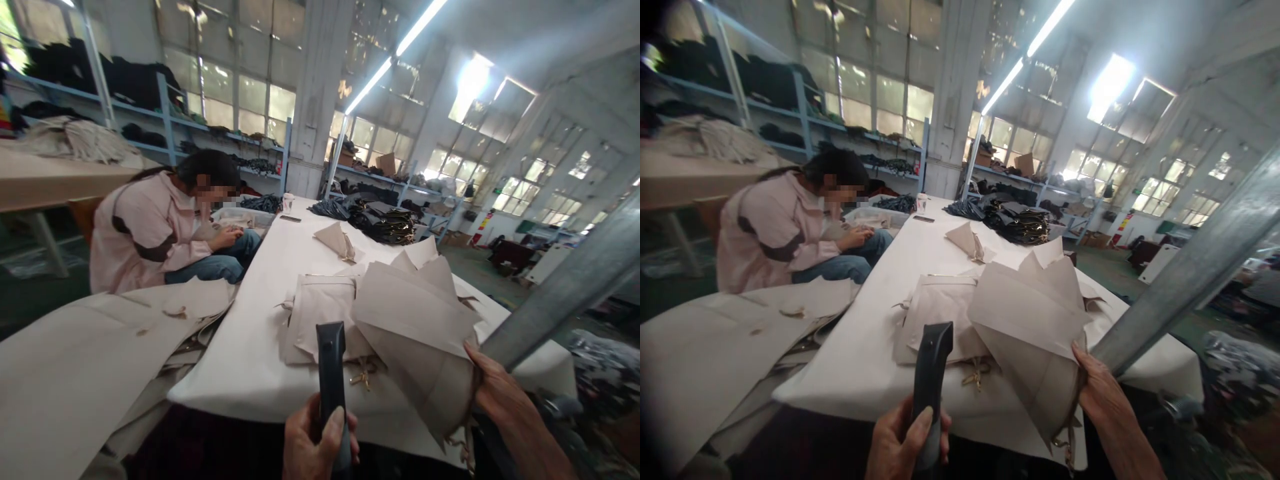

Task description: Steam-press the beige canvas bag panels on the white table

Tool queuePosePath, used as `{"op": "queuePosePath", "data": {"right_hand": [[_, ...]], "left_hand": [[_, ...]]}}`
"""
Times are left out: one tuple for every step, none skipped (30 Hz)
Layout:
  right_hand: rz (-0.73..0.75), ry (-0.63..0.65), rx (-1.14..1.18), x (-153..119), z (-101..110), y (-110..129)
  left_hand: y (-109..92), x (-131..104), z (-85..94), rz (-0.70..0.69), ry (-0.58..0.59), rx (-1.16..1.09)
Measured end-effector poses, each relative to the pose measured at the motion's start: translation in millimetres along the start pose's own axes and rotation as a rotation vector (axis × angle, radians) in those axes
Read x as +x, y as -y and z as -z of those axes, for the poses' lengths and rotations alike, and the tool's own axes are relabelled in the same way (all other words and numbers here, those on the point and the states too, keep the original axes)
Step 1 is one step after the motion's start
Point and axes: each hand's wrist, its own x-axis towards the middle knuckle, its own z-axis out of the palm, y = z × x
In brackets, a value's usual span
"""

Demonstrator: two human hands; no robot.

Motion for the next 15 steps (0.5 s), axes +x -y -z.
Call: {"op": "queuePosePath", "data": {"right_hand": [[-0.010,-0.003,0.018,-4.0,0.8,-4.1],[-0.012,-0.009,0.032,-8.2,-0.5,-8.0],[-0.009,-0.018,0.045,-12.5,-3.6,-11.5],[-0.001,-0.026,0.058,-16.6,-8.2,-14.6],[0.008,-0.028,0.069,-20.5,-13.9,-17.3],[0.015,-0.028,0.078,-24.1,-20.1,-19.8],[0.019,-0.027,0.087,-27.5,-26.1,-22.1],[0.021,-0.023,0.093,-30.6,-31.5,-24.2],[0.024,-0.016,0.096,-33.2,-35.9,-26.1],[0.023,-0.006,0.094,-35.2,-39.0,-27.5],[0.022,0.006,0.089,-36.3,-40.8,-27.9],[0.022,0.018,0.085,-36.0,-41.3,-27.0],[0.027,0.033,0.084,-34.1,-40.7,-24.7],[0.039,0.040,0.092,-30.3,-39.5,-20.8],[0.060,0.038,0.108,-24.6,-38.1,-15.8]], "left_hand": [[0.1,-2.5,-1.2,0.008,0.016,0.000],[0.3,-5.2,-2.5,0.018,0.035,0.004],[0.4,-8.0,-3.9,0.028,0.056,0.011],[0.7,-10.8,-5.5,0.039,0.076,0.022],[1.0,-13.5,-7.3,0.051,0.096,0.034],[1.3,-16.2,-9.4,0.065,0.114,0.045],[1.7,-18.8,-11.7,0.078,0.130,0.055],[2.0,-21.2,-14.3,0.091,0.145,0.063],[2.4,-23.4,-16.9,0.100,0.160,0.070],[2.7,-25.3,-19.4,0.108,0.172,0.078],[3.0,-26.9,-21.7,0.113,0.179,0.087],[3.2,-28.3,-23.4,0.116,0.180,0.096],[3.2,-29.4,-24.4,0.115,0.176,0.104],[3.2,-30.3,-24.9,0.110,0.167,0.109],[3.0,-31.0,-24.7,0.098,0.154,0.112]]}}
